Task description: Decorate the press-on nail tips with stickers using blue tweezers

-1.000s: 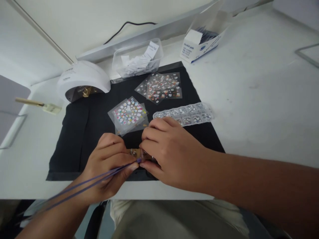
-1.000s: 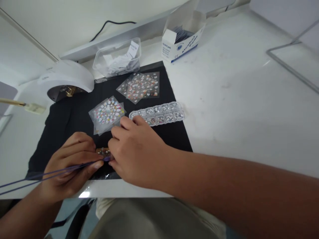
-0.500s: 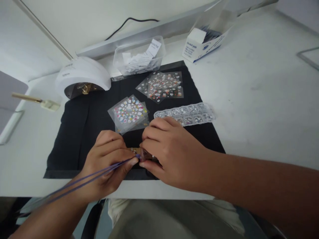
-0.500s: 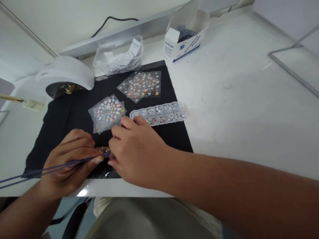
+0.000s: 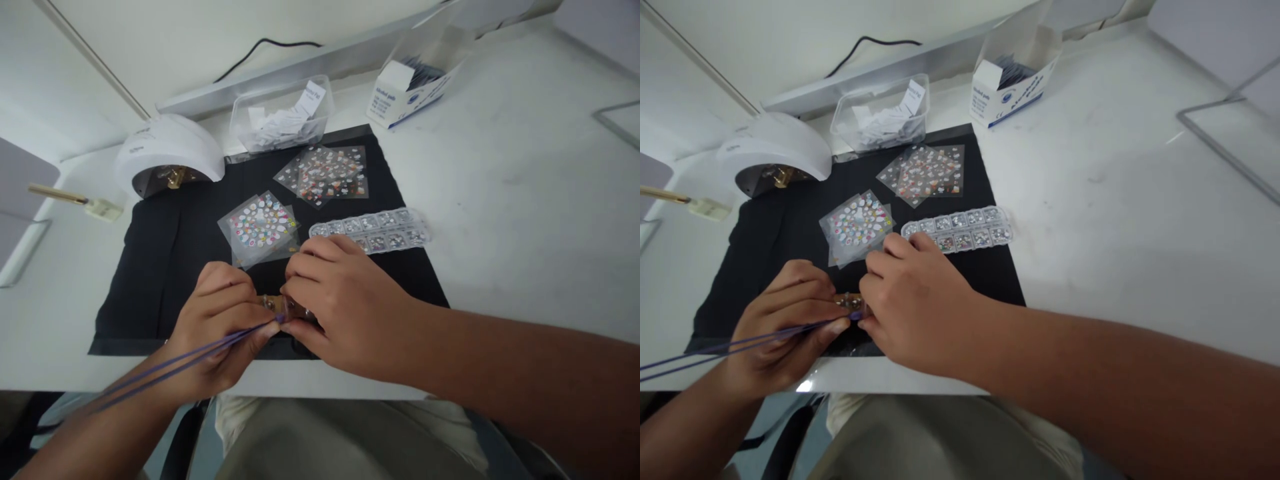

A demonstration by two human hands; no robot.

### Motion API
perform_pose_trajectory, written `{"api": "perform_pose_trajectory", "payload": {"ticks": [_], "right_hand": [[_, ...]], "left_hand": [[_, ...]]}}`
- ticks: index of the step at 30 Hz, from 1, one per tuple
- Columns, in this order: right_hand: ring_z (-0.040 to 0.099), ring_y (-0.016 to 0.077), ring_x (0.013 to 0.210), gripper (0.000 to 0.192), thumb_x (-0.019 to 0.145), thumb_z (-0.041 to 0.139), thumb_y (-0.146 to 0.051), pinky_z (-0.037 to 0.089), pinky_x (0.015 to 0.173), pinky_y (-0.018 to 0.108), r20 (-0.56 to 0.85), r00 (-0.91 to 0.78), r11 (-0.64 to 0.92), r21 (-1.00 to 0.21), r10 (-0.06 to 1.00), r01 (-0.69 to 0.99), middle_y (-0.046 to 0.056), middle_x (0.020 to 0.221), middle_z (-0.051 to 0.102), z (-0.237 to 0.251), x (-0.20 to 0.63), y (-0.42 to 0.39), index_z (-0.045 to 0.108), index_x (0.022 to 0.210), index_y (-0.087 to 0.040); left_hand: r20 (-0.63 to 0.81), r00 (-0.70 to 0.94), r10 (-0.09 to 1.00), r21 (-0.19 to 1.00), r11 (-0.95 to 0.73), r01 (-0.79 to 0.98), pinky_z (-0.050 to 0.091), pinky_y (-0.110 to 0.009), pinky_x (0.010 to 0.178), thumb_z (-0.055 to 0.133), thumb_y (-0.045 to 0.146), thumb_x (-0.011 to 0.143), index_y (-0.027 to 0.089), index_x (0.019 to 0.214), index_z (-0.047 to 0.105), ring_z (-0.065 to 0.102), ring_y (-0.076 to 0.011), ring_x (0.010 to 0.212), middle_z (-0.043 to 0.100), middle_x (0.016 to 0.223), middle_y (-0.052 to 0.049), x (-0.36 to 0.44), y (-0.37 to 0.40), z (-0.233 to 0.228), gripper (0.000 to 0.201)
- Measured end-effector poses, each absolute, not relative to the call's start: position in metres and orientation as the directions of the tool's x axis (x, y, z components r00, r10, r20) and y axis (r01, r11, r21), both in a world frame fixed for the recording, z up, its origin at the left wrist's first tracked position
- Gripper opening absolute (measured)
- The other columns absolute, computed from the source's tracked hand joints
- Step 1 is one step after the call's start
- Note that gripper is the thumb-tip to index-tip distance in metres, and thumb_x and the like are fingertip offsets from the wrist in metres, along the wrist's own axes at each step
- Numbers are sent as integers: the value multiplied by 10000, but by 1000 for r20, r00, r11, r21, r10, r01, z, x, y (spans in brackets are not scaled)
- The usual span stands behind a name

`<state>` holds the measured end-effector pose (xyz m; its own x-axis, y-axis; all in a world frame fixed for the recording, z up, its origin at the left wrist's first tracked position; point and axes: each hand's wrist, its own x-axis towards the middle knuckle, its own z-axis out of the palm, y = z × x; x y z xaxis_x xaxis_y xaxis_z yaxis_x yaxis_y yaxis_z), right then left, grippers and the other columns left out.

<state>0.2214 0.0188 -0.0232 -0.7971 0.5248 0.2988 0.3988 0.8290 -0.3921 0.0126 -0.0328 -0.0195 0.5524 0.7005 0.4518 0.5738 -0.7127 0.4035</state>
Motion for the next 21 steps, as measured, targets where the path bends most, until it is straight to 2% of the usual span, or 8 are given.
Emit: {"api": "perform_pose_trajectory", "payload": {"ticks": [11,21], "right_hand": [[512,270,903,206,862,673,-332,295,755,409,299,-800,832,-392,519,393,85,867,684,-24,221,19,689,779,-144],[514,264,897,226,879,653,-343,298,763,415,284,-801,825,-395,528,404,91,878,691,-23,221,17,685,776,-145]], "left_hand": [[489,500,715,375,-690,619,472,-393,757,633,120,895,185,920,661,589,-190,770,705,755,-19,16,-32,-19,75],[466,569,678,383,-734,561,454,-400,761,606,140,908,188,849,645,583,-189,763,695,753,-16,15,-33,-15,85]]}}
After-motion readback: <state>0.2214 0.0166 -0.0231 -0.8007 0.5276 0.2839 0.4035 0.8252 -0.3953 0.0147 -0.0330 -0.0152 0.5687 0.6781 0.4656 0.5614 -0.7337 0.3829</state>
